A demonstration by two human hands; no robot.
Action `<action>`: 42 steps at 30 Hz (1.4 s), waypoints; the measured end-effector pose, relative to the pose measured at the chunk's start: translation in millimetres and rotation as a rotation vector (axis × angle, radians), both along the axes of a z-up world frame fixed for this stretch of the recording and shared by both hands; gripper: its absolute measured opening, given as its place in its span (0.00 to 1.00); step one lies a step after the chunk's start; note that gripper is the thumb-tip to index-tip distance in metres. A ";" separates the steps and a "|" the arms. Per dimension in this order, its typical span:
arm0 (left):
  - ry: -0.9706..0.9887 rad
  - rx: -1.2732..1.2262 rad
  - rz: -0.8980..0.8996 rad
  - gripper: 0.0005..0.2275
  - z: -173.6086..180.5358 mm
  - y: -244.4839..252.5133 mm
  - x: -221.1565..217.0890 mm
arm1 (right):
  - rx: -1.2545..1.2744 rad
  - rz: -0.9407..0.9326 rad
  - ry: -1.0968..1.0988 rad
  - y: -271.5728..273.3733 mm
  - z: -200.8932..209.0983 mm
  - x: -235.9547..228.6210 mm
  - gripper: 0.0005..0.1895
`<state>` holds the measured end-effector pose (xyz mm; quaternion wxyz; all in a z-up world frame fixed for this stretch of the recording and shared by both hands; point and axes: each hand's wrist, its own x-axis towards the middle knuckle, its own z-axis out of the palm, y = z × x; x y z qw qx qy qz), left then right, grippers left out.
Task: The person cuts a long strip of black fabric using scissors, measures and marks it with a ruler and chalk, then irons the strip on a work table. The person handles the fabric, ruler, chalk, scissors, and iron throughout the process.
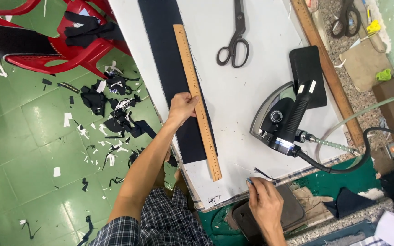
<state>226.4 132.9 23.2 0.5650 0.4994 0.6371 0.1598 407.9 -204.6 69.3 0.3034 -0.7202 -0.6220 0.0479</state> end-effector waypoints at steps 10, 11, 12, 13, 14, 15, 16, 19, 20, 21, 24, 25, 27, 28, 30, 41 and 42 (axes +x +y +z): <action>0.008 0.012 -0.003 0.18 -0.3 -0.4 2.0 | -0.018 0.021 0.275 23.3 -24.3 -14.0 0.11; 0.015 0.012 -0.008 0.17 -1.0 -0.1 2.3 | -0.009 0.015 0.295 33.9 -18.5 -17.0 0.10; 0.023 0.012 -0.013 0.16 -1.4 0.4 2.0 | 0.001 0.009 0.315 44.7 -12.4 -20.5 0.10; 0.020 0.012 -0.010 0.16 -4.7 0.2 1.9 | 0.001 0.012 0.312 57.1 -10.9 -21.8 0.10; 0.024 0.034 -0.024 0.17 -7.6 0.3 1.2 | 0.015 0.014 0.358 69.6 -9.2 -23.6 0.09; 0.028 0.056 -0.038 0.17 -10.3 1.0 0.0 | 0.029 0.018 0.404 83.0 -7.4 -25.8 0.09; 0.026 0.057 -0.033 0.17 -15.3 -0.3 -0.7 | 0.029 0.022 0.401 98.3 -11.4 -27.2 0.09; -0.090 0.103 0.013 0.12 -24.6 0.6 -2.8 | 0.051 -0.091 0.468 150.1 -25.0 -30.2 0.05; -0.084 0.094 0.001 0.12 -24.7 1.3 -3.3 | 0.054 -0.063 0.459 169.1 -30.0 -29.7 0.06; -0.077 0.083 -0.011 0.12 -25.3 0.6 -4.0 | 0.053 -0.036 0.451 186.9 -35.3 -29.5 0.07; -0.063 0.120 -0.027 0.11 -29.3 2.7 -3.7 | 0.001 0.044 0.379 248.3 -45.1 -27.0 0.11; -0.064 0.117 -0.022 0.11 -35.4 3.6 -3.4 | -0.003 0.048 0.378 265.1 -44.9 -27.7 0.11; -0.059 0.127 -0.031 0.10 -47.9 5.4 -3.1 | -0.062 0.092 0.358 299.2 -45.0 -30.1 0.15; -0.061 0.125 -0.025 0.10 -49.8 6.1 -3.5 | -0.066 0.098 0.356 308.6 -56.3 -29.3 0.15; -0.029 0.141 -0.018 0.11 -53.4 6.8 -2.4 | -0.140 0.091 0.327 326.1 -78.5 -26.1 0.17; 0.071 0.181 -0.046 0.09 -39.0 -1.0 3.7 | -0.223 0.173 0.185 355.3 -84.2 -27.3 0.16; 0.078 0.171 -0.048 0.09 -37.1 -1.9 4.4 | -0.246 0.183 0.171 355.4 -83.5 -26.9 0.16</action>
